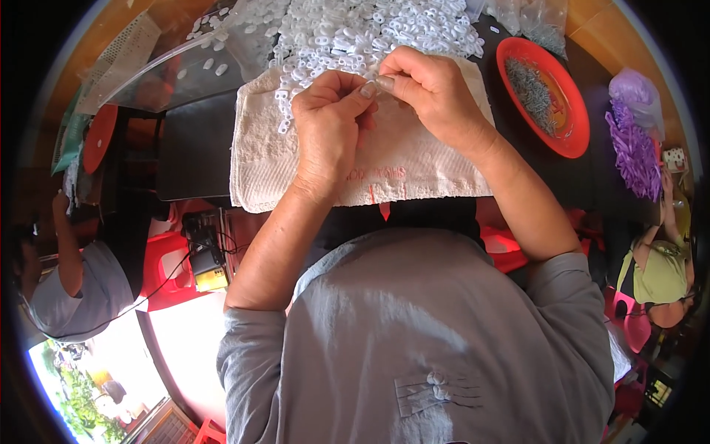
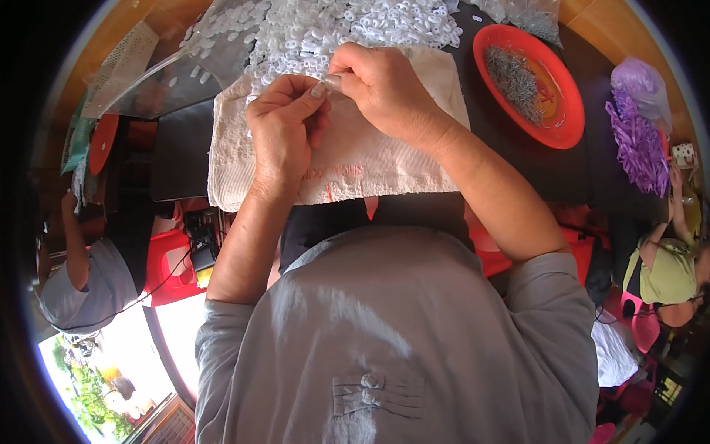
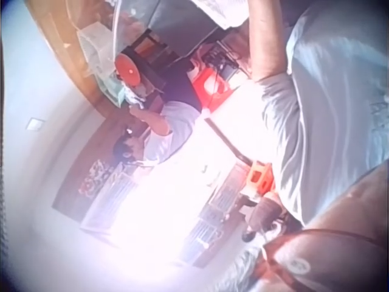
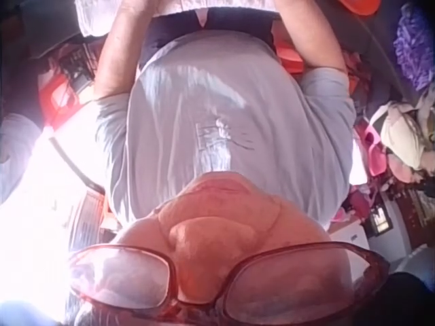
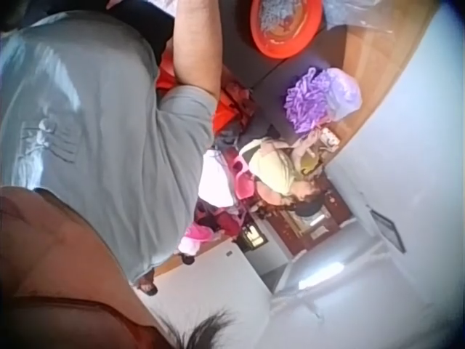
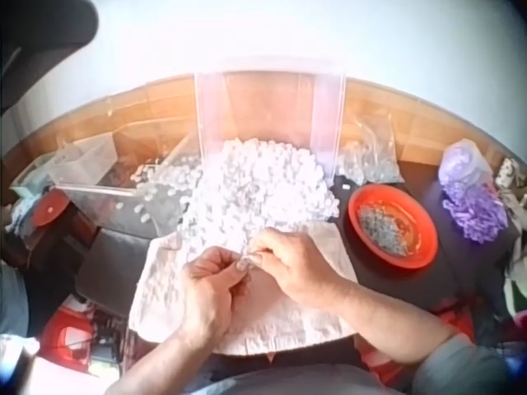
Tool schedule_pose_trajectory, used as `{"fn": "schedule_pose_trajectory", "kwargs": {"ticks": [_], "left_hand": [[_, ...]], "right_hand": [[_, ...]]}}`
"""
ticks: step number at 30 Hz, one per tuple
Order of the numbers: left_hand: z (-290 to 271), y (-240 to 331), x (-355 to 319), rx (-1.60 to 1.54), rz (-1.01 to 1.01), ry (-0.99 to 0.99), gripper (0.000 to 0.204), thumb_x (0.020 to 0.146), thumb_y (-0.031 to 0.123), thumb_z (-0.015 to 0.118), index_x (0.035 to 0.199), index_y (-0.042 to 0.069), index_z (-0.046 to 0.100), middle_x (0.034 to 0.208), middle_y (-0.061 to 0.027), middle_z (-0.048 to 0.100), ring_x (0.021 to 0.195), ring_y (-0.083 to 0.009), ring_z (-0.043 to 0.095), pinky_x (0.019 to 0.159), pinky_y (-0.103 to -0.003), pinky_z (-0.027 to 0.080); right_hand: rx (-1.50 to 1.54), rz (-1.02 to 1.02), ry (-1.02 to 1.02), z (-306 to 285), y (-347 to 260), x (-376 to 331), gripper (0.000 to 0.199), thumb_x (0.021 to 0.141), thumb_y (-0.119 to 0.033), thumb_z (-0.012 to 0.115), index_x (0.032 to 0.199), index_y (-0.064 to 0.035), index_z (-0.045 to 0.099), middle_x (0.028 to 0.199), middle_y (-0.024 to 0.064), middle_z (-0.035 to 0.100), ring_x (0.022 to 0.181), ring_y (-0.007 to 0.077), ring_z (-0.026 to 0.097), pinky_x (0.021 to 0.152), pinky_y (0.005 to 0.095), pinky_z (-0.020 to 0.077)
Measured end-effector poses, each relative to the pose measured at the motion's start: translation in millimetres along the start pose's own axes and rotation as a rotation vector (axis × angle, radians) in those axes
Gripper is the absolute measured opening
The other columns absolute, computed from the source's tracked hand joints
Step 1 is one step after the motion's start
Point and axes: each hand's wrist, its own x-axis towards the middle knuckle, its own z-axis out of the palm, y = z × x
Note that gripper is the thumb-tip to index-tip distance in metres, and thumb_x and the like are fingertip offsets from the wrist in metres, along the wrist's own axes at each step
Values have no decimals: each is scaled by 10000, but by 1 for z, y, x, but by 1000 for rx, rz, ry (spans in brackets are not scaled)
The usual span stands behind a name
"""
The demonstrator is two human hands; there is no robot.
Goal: Manually assembling small white plastic components by joining parts and pins on a workbench.
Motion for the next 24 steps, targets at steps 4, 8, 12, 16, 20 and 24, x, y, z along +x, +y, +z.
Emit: {"fn": "schedule_pose_trajectory", "kwargs": {"ticks": [4,8,12,16,20,24], "left_hand": [[-1,-4,0,-9,64,7,52,864,15,620,833,-27,610,664,-45,594,528,-89,512,463,-223,395],[2,-1,2,-24,24,15,53,861,17,623,835,-28,613,659,-40,590,543,-92,515,495,-228,408],[0,-3,4,-81,-36,21,64,858,34,624,824,-19,610,658,-44,591,507,-88,502,425,-220,362],[0,-5,5,-100,-46,30,68,855,44,626,820,-12,607,651,-50,591,476,-87,492,369,-219,319],[-1,-3,5,-80,-52,18,67,853,42,629,823,-14,607,647,-51,589,477,-88,493,374,-217,324],[-1,-4,5,-86,-49,9,71,851,42,633,820,-17,607,647,-56,589,472,-88,492,370,-216,323]], "right_hand": [[180,212,-38,4,-13,-1,47,888,-35,551,856,-15,578,685,-23,528,606,48,489,517,214,389],[204,274,-12,3,-9,0,71,905,-75,561,876,-34,612,705,-36,541,629,28,493,521,196,371],[207,265,-12,-5,-9,2,81,912,-92,576,918,-21,615,703,-24,547,679,45,530,572,206,405],[-105,-114,119,-9,-1,7,82,871,-37,575,940,-20,614,799,63,610,746,186,604,662,287,471],[-148,-181,51,-10,-2,6,98,861,-13,571,953,-1,601,876,67,629,793,169,613,724,277,480],[-103,-167,9,-9,1,6,116,845,10,555,955,1,593,870,68,636,811,164,621,738,276,484]]}}
